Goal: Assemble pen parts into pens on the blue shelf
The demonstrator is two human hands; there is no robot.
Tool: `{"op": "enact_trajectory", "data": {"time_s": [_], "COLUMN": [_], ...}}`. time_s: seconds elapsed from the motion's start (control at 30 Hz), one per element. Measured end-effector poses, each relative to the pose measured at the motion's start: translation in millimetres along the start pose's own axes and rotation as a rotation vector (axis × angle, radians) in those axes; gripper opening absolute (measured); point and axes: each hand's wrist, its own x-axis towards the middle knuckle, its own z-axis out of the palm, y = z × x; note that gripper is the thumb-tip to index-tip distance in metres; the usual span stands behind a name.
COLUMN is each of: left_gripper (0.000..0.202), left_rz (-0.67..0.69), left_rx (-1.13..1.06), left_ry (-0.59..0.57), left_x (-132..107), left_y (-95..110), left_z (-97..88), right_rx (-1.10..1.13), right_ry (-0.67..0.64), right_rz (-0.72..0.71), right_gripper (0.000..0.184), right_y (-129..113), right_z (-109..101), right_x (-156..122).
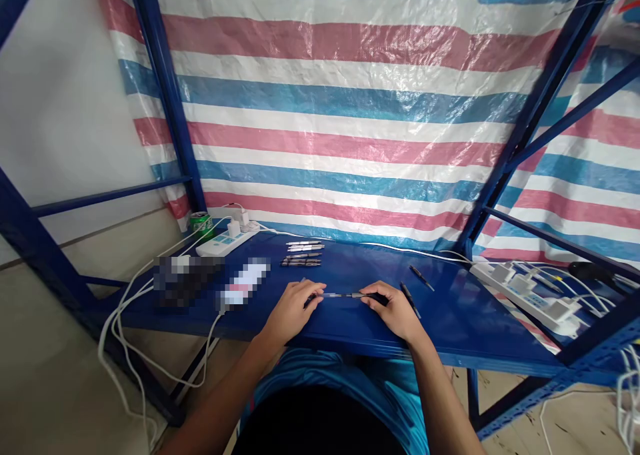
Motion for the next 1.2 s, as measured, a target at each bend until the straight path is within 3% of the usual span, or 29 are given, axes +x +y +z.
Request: {"op": "enact_trajectory", "data": {"time_s": [0.23,0.4,0.7,1.03,1.2], "left_gripper": [0.033,0.034,0.033,0.034,0.031], "left_rz": [-0.083,-0.166,-0.21,-0.197,-0.132], "left_rx": [-0.376,-0.567,-0.588,-0.556,-0.494], "left_ry": [-0.054,0.062,0.181,0.145,0.085], "left_x": [2,4,4,5,6], "left_y": [5,-2,-9,-9,-10], "left_z": [-10.7,-13.8,-12.6,-10.3,-5.3], "right_rx": [0.234,0.403,0.462,0.542,0.478], "right_ry": [0.078,0.158,0.161,0.072,0.087], "right_rz": [0.066,0.15,0.214,0.204,0.299], "right_gripper": [0.033,0.04,0.051,0.054,0.06], "right_y": [-17,-30,-35,-42,-43], "right_z": [25,52,65,60,60], "right_x": [6,15,14,12,13]}}
